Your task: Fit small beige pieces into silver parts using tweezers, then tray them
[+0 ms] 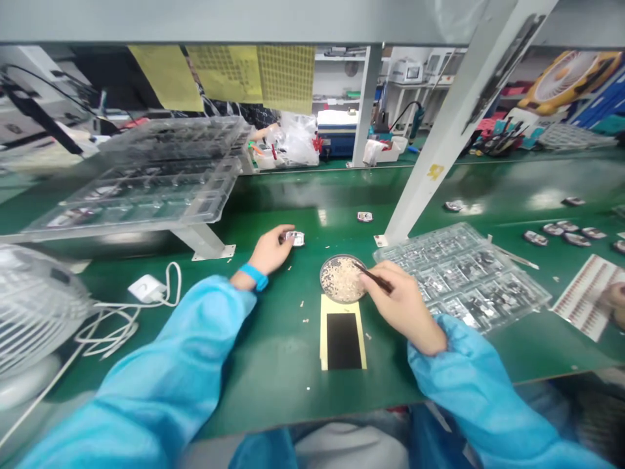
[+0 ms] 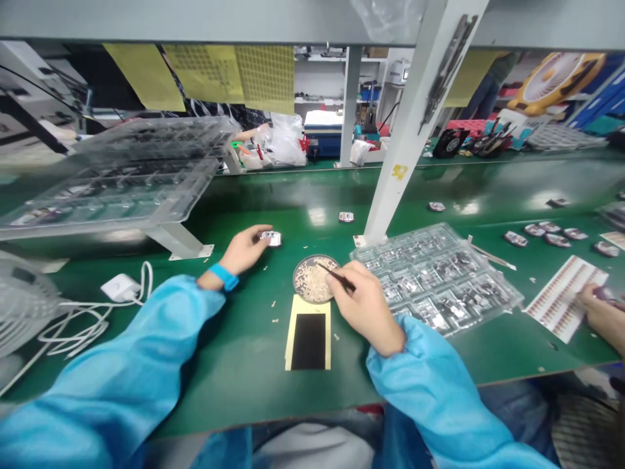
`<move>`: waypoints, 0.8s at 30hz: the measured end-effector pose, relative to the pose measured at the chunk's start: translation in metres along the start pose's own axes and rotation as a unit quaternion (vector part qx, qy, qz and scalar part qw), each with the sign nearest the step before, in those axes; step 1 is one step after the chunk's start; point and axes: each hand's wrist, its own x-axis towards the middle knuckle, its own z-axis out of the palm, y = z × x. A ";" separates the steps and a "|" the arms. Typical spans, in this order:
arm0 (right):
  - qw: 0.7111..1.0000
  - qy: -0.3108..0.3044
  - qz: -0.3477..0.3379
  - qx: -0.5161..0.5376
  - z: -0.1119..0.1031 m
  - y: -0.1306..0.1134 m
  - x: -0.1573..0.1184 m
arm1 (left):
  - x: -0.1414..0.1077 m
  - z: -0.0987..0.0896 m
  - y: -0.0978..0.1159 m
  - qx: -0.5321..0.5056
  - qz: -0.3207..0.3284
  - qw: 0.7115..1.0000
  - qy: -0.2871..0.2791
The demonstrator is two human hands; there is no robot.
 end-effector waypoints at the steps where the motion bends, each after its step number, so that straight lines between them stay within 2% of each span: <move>1: 1.000 0.016 -0.004 0.024 -0.002 -0.002 -0.001 | 0.017 0.003 0.003 0.015 -0.005 1.000 0.014; 3: 0.998 0.036 -0.012 0.042 -0.006 -0.005 -0.002 | 0.045 0.016 0.018 0.048 0.016 0.998 0.033; 4: 0.998 0.036 -0.017 0.037 -0.008 -0.005 -0.002 | 0.056 0.027 0.030 0.054 0.038 0.998 0.020; 7: 0.999 -0.011 -0.041 -0.015 -0.011 -0.002 -0.003 | 0.083 0.070 0.072 0.007 0.080 0.994 -0.075; 9: 0.995 -0.057 -0.062 -0.062 -0.012 0.001 -0.002 | 0.097 0.099 0.094 -0.019 0.081 0.992 -0.098; 11: 0.988 -0.091 -0.069 -0.099 -0.014 0.005 -0.002 | 0.109 0.118 0.106 -0.050 0.075 0.990 -0.106; 13: 0.989 -0.087 -0.055 -0.108 -0.016 0.007 -0.001 | 0.115 0.124 0.108 -0.091 0.065 0.988 -0.111; 15: 0.996 -0.061 -0.021 -0.056 -0.018 0.006 -0.001 | 0.113 0.118 0.104 -0.143 0.054 0.981 -0.123; 17: 0.996 -0.065 0.027 0.057 -0.018 0.002 -0.003 | 0.098 0.102 0.095 -0.202 0.042 0.968 -0.143; 19: 0.977 -0.116 0.055 0.170 -0.014 -0.003 -0.007 | 0.070 0.080 0.084 -0.257 0.033 0.951 -0.167; 21: 0.960 -0.160 0.046 0.226 -0.004 -0.008 -0.012 | 0.032 0.054 0.071 -0.314 0.020 0.928 -0.199; 23: 0.960 -0.149 0.043 0.233 0.010 -0.010 -0.019 | -0.009 0.030 0.058 -0.462 -0.047 0.851 -0.244; 24: 0.963 -0.130 0.055 0.229 0.016 -0.009 -0.021 | -0.028 0.019 0.053 -0.494 -0.079 0.827 -0.257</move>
